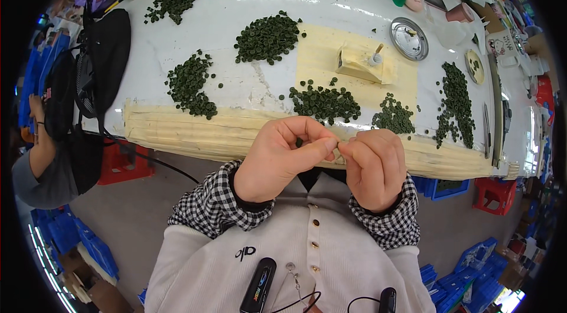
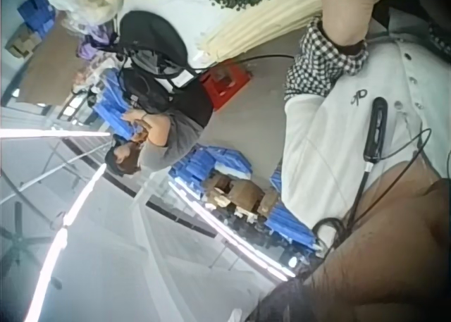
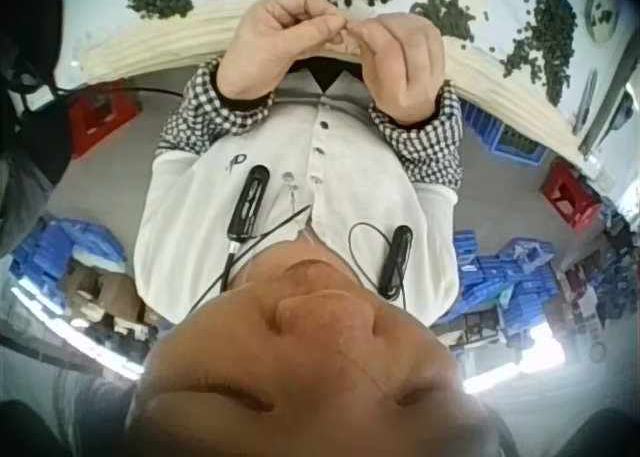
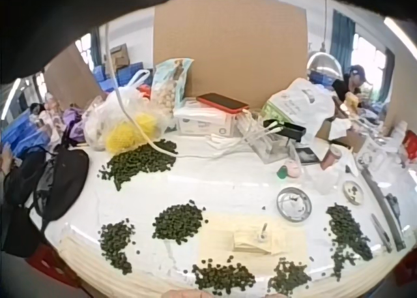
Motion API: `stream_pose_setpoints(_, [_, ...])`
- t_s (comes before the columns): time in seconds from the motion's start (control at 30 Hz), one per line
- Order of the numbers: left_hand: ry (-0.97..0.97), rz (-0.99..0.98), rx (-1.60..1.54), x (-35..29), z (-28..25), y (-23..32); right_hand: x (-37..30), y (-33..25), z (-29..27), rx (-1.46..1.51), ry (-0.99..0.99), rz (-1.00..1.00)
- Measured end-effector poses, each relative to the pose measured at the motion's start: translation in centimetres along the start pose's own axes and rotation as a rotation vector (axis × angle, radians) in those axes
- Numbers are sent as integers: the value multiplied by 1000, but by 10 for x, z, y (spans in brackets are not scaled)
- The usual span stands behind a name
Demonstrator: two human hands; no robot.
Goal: Snapping small green plastic foliage pieces onto brown stems to assemble miniature toy trees.
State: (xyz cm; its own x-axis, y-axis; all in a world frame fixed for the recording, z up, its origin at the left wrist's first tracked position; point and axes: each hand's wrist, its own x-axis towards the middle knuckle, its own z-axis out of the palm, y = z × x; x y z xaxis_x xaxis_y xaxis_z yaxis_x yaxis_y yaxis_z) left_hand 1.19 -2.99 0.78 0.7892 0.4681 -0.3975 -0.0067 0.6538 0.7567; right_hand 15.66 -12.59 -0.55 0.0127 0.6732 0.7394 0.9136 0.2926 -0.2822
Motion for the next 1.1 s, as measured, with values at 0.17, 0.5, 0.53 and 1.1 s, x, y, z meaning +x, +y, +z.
stream_pose_setpoints(0.17, [12, 53, -13, -1, 0, -4, 4, -3, 1, 114, -23, 94])
stream_pose_setpoints(0.5, [25, 153, 115, 0, 0, -12, 1, -11, -2, 324, -51, 379])
stream_pose_setpoints(0.53, [20, 150, 117, 1, 1, -11, 1, -11, -3, 364, -56, 423])
stream_pose_setpoints(1.1, [14, 94, -11, 1, -2, -6, 4, -17, -12, 228, -22, 319])
